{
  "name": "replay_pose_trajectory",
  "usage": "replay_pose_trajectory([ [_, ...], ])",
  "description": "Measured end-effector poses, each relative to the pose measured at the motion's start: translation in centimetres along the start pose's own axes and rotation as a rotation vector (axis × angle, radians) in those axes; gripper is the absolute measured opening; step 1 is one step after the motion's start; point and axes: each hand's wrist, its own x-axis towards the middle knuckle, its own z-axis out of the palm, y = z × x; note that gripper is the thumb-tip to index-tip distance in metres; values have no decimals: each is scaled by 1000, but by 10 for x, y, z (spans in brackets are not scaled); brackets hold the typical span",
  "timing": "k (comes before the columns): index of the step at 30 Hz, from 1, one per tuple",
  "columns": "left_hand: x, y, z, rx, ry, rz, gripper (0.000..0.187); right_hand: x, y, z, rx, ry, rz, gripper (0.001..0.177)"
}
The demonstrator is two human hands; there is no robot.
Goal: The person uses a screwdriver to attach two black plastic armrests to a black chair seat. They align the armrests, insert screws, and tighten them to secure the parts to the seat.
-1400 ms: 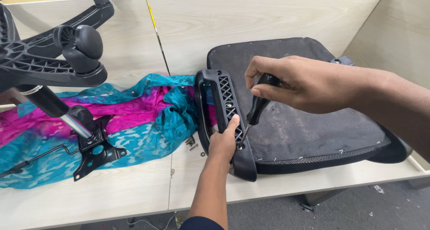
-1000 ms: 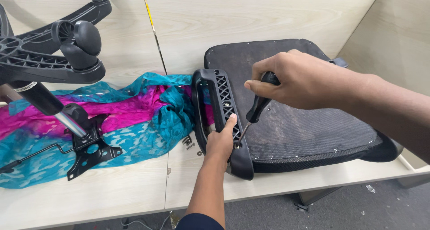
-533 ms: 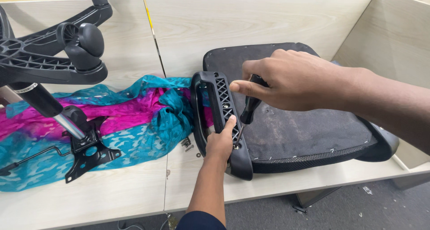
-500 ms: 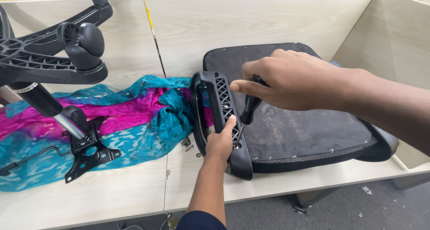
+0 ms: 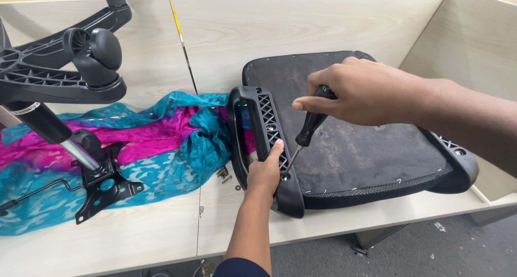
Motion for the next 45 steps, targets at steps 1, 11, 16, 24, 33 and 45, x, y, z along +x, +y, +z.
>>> replay_pose_trajectory([
  [1, -1, 0, 0, 1, 0, 0, 90, 2, 2, 3, 77, 20, -46, 42],
  [11, 2, 1, -1, 15, 1, 4, 94, -5, 25, 11, 328, 27, -240, 45],
  [16, -1, 1, 1, 32, 4, 22, 89, -5, 1, 5, 238, -55, 86, 41],
  [24, -2, 2, 2, 55, -7, 29, 86, -2, 10, -3, 203, -96, -232, 51],
  [33, -3, 2, 0, 50, 6, 14, 89, 3, 0, 3, 282, 3, -91, 41],
  [45, 22, -1, -2, -80, -94, 27, 101, 6, 23, 8, 87, -85, 29, 49],
])
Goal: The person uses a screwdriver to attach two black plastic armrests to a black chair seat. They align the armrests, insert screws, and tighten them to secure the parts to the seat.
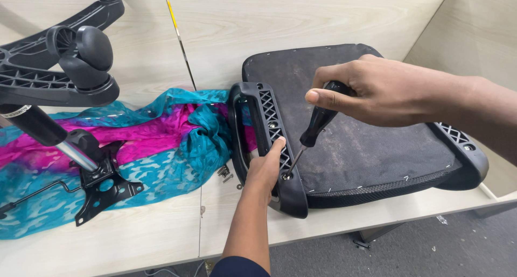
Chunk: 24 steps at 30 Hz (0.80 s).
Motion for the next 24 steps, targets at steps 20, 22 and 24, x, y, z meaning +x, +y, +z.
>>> replay_pose_trajectory([
  [20, 12, 12, -8, -290, -161, -6, 102, 2, -4, 6, 317, 139, -293, 39],
  [22, 13, 13, -5, -347, -152, -23, 100, 3, -1, 7, 343, 116, -358, 39],
  [24, 15, 15, -2, -379, -125, -32, 98, 3, -1, 6, 364, 115, -436, 37],
])
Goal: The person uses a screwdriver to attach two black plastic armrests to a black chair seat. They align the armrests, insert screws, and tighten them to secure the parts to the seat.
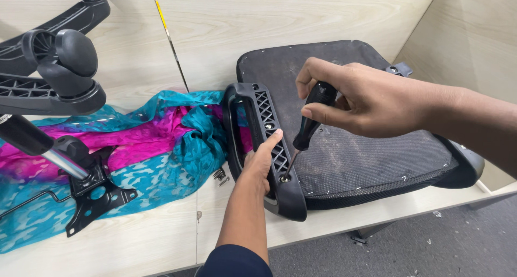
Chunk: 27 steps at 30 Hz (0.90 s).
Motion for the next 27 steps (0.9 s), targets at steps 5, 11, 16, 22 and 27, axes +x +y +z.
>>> replay_pose_trajectory([
  [5, 3, -3, 4, -48, 22, 4, 95, 2, -11, 1, -144, -11, 320, 36],
  [11, 0, -2, 8, 31, 92, 1, 91, -4, -12, -3, -89, -9, 112, 37],
  [16, -10, -1, 11, 129, 154, 32, 88, -9, -19, -5, -162, -63, 263, 38],
  [22, -17, -1, 11, 263, 260, 3, 93, -5, -26, -2, -191, -35, 326, 35],
  [27, -11, -2, 10, 236, 265, 15, 101, -11, -3, -2, -48, -34, -10, 42],
])
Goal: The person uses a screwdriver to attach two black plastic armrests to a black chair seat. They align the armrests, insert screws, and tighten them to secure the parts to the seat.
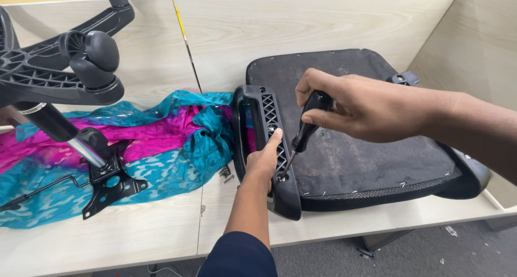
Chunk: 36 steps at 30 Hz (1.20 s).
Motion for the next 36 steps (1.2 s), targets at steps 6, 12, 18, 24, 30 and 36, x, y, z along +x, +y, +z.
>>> replay_pose_trajectory([
  [6, 8, -3, 1, -82, -27, 71, 95, 0, 21, 8, 3, 105, -117, 37],
  [12, 10, -6, 2, -155, -46, 52, 99, -1, 14, 10, -112, -6, 169, 36],
  [18, 8, -5, 2, -161, -34, 55, 100, -4, -1, 3, -108, 74, 111, 32],
  [24, 12, -8, 3, -94, -5, 42, 106, 2, 3, 9, 2, 176, -84, 33],
  [30, 15, -9, 3, -132, -54, 89, 104, 8, 6, 0, -11, 39, -156, 36],
  [36, 9, -9, 2, -118, -63, 105, 98, 15, -4, 8, -202, 96, 154, 49],
])
